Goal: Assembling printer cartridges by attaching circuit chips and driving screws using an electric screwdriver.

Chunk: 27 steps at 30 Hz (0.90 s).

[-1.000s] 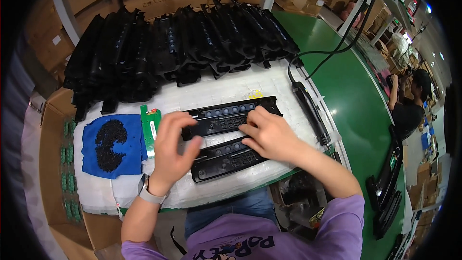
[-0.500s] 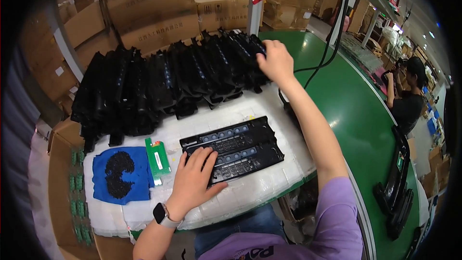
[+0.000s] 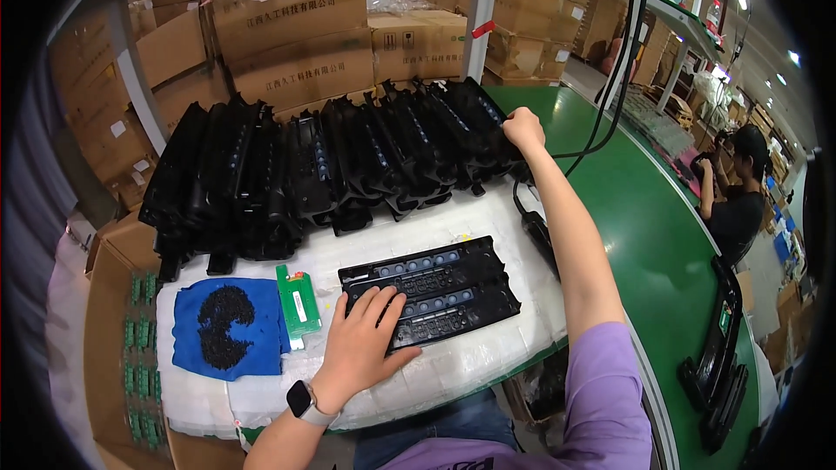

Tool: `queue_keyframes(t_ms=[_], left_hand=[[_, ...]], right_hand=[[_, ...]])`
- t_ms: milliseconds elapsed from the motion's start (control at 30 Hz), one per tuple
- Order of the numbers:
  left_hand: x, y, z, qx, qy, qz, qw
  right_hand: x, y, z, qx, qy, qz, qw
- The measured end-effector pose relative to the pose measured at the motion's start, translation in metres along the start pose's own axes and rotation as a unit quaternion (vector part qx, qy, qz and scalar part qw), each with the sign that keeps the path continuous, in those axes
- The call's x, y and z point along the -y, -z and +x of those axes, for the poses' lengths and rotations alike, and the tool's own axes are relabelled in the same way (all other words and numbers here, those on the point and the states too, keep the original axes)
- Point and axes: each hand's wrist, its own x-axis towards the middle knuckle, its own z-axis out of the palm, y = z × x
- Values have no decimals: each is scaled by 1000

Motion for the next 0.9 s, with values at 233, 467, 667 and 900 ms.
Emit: queue_keyframes(t_ms=[233,467,667,900], left_hand=[[-3,-7,4,-13,29,-2,999],[4,-11,11,-39,70,28,996],[27,7,5,-255,95,-106,956],[5,11,8,-99,-75,-218,968]], right_hand=[[0,26,-10,-137,34,62,988],[-12,71,-71,0,218,265,939],[-20,95,-198,327,362,198,850],[-12,66,-264,273,564,74,776]])
